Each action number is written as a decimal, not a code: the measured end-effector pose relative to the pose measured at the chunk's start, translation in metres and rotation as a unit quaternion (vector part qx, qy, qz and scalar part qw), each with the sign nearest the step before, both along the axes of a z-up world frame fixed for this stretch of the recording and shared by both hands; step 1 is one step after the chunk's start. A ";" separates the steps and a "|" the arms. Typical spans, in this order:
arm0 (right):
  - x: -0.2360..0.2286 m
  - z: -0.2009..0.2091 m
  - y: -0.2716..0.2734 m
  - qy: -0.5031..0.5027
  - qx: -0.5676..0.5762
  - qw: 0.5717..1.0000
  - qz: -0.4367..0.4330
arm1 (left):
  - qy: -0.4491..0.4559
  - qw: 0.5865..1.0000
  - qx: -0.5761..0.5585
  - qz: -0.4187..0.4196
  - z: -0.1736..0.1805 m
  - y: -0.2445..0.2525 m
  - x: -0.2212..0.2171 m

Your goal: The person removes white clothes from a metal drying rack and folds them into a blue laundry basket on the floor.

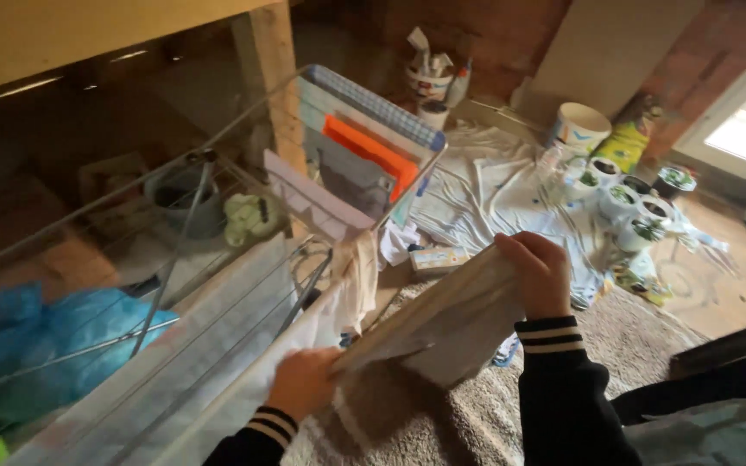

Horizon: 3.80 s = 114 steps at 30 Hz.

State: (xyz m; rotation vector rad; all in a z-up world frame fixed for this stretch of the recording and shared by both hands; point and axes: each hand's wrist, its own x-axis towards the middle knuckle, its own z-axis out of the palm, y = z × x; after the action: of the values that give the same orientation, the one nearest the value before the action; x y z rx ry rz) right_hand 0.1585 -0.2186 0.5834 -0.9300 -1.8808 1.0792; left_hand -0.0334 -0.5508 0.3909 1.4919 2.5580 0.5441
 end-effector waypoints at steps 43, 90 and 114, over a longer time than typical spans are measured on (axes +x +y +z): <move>-0.148 0.028 -0.429 -0.133 0.261 0.891 0.346 | -0.077 0.830 -0.419 0.361 0.228 -0.553 0.088; -0.233 -0.204 -0.541 -0.647 0.144 0.445 0.602 | -0.524 0.725 -0.322 0.309 -0.037 -0.579 -0.003; -0.116 -0.157 -0.533 -0.299 -0.231 0.867 0.325 | -0.248 0.619 0.163 0.727 -0.045 -0.644 0.122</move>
State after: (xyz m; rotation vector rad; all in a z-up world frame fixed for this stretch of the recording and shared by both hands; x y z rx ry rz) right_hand 0.0424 -0.7514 0.4264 -0.9830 -2.6194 1.8688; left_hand 0.0890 -1.1945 0.3458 -1.0572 2.5717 1.2866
